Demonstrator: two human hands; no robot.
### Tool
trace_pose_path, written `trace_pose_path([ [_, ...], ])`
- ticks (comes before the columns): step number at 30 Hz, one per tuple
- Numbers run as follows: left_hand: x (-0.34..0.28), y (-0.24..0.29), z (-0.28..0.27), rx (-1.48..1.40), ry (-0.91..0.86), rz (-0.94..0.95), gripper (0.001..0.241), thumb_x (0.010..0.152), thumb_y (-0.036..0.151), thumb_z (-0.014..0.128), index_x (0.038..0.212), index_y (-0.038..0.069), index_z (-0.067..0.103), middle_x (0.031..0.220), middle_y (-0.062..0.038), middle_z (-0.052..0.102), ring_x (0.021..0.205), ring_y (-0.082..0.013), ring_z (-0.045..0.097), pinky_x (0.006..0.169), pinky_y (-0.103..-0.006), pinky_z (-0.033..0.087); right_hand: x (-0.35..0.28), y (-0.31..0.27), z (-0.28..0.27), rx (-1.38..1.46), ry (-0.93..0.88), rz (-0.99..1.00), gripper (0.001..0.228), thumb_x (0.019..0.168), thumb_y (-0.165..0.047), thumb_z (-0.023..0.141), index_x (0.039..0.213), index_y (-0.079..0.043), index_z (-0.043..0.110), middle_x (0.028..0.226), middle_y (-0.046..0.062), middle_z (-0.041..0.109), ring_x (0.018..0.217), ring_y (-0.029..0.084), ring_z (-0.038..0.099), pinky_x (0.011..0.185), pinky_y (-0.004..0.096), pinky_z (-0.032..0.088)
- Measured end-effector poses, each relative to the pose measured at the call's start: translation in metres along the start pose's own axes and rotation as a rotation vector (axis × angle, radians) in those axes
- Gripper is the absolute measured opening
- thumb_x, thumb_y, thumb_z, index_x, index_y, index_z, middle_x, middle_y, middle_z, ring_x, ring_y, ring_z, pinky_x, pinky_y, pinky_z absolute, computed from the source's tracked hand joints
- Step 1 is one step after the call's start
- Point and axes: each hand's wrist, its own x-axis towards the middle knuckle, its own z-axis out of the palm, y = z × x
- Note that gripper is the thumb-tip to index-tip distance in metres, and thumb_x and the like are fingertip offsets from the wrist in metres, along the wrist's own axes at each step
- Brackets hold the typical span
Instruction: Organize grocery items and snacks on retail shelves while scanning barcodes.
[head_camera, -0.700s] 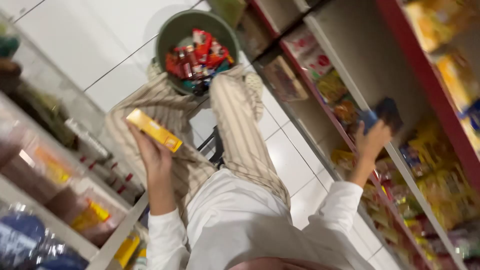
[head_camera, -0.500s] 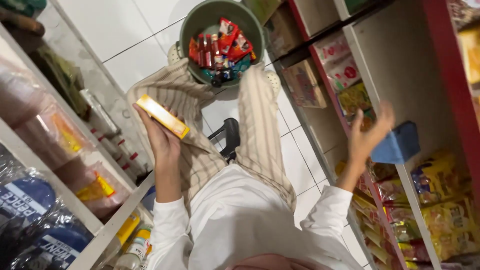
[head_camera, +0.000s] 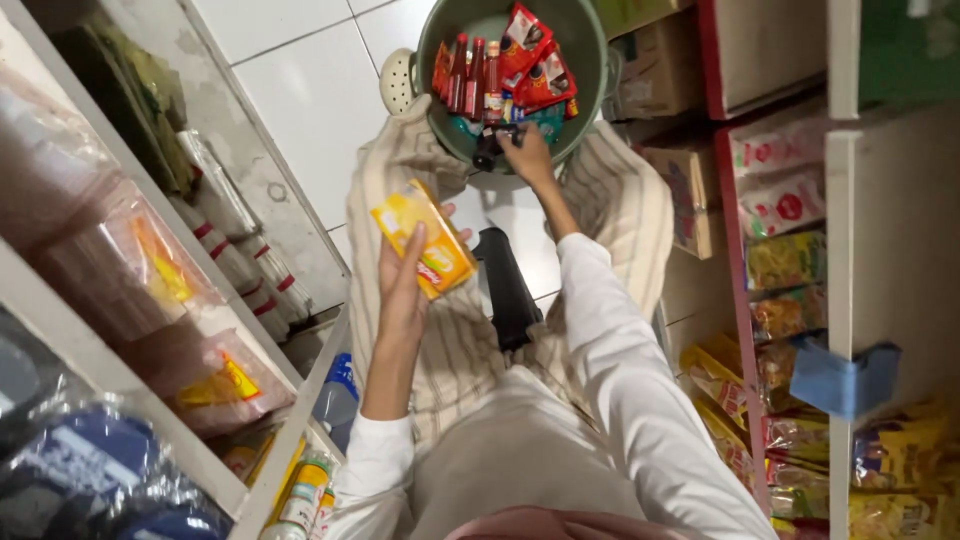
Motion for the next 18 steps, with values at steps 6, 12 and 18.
trace_pose_path([
  [6,0.038,-0.002,0.000,-0.079,-0.100,-0.052,0.056,0.108,0.032,0.044,0.155,0.006,0.029,0.143,-0.021,0.057,0.114,-0.0362,0.069,0.092,-0.0448,0.061,0.015,0.071,0.070,-0.034,-0.031,0.221,0.068,0.089,-0.051,0.076,0.119,0.005,0.052,0.108,0.022,0.065,0.090,0.028,0.068,0.068,0.034,0.059],
  [12,0.048,-0.028,-0.021,-0.062,0.051,-0.136,0.063,0.108,0.031,0.037,0.163,0.012,0.010,0.164,-0.009,0.031,0.150,-0.0178,0.035,0.120,-0.0354,0.033,0.008,0.039,0.081,0.187,-0.247,0.538,0.071,0.083,-0.049,0.077,0.123,0.003,0.051,0.103,0.021,0.071,0.075,0.028,0.075,0.055,0.038,0.064],
  [18,0.042,-0.024,-0.025,0.096,-0.009,-0.114,0.067,0.110,0.038,0.037,0.163,0.002,0.017,0.165,-0.016,0.030,0.152,-0.0235,0.032,0.121,-0.0390,0.030,0.038,0.129,0.122,0.251,-0.266,0.454,0.056,0.078,-0.038,0.084,0.102,0.010,0.068,0.091,0.015,0.075,0.069,0.022,0.077,0.056,0.036,0.064],
])
